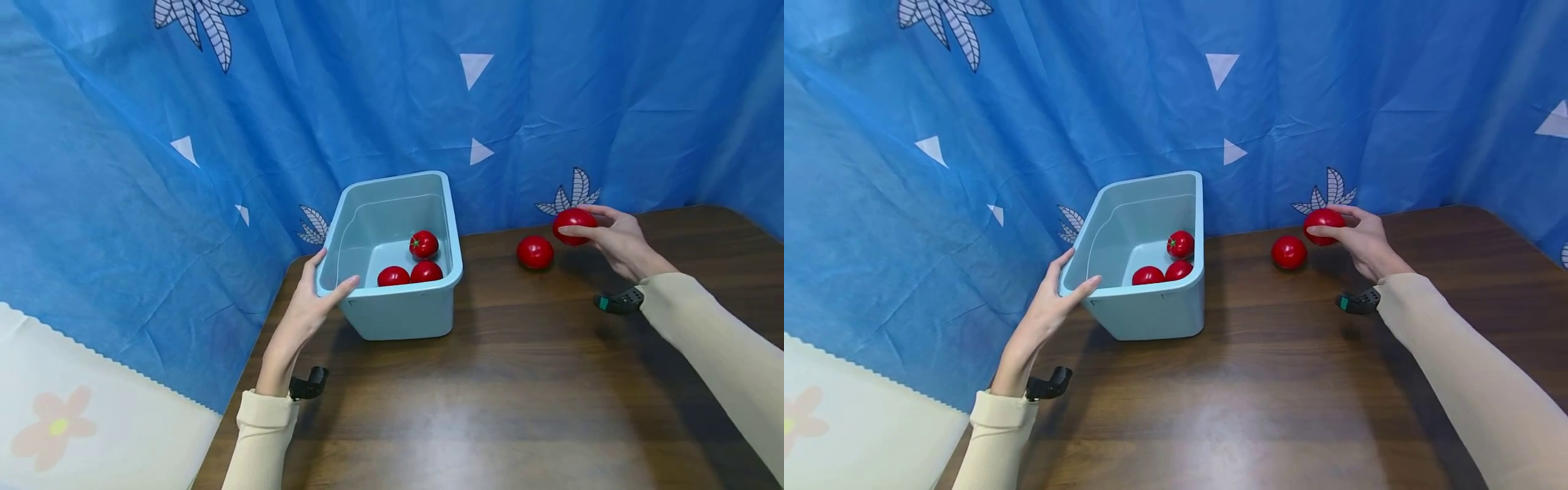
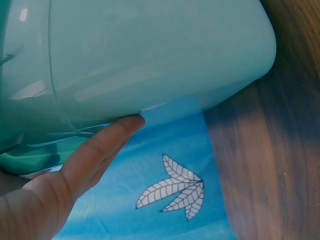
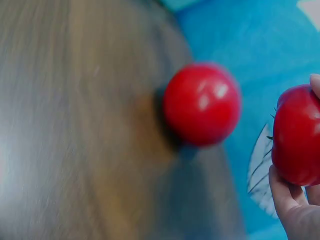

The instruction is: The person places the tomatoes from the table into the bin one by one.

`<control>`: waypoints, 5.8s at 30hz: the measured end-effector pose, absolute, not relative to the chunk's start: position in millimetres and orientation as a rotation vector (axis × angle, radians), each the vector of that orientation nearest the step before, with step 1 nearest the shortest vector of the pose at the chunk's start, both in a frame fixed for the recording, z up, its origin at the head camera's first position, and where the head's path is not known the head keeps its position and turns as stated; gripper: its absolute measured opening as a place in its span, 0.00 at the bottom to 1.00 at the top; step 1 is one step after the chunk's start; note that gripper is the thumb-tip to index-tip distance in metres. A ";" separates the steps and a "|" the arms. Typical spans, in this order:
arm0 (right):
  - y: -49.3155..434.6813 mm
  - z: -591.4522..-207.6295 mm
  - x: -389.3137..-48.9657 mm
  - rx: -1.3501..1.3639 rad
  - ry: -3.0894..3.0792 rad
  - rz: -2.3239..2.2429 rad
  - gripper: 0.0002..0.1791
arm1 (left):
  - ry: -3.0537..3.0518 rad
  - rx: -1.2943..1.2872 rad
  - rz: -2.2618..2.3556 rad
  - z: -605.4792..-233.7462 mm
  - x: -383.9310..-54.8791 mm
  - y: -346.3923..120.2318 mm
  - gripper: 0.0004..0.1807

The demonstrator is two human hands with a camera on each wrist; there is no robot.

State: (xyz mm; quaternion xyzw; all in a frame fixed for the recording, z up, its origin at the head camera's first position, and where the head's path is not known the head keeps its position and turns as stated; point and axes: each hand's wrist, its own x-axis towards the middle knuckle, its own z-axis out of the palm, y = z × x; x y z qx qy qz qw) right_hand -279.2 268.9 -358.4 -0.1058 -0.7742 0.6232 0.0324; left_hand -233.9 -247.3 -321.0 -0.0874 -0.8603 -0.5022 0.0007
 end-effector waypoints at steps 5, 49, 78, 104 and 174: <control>243.0 -324.4 -278.5 -0.240 -2.344 1.945 0.44 | -2.712 -0.257 -1.574 -320.1 -231.5 -247.1 0.54; 27.2 -242.3 -332.4 0.365 -2.191 2.298 0.39 | -2.690 -0.244 -1.603 -323.0 -234.0 -244.2 0.54; 185.6 -300.2 -318.0 0.010 -2.304 2.194 0.46 | -2.704 -0.243 -1.568 -316.8 -233.9 -246.9 0.53; 234.2 -387.0 -304.0 -0.243 -2.669 1.883 0.46 | -2.678 -0.270 -1.608 -322.6 -230.5 -239.0 0.52; 42.4 -233.2 -345.8 0.349 -2.116 2.382 0.34 | -2.643 -0.264 -1.600 -322.1 -247.3 -232.5 0.53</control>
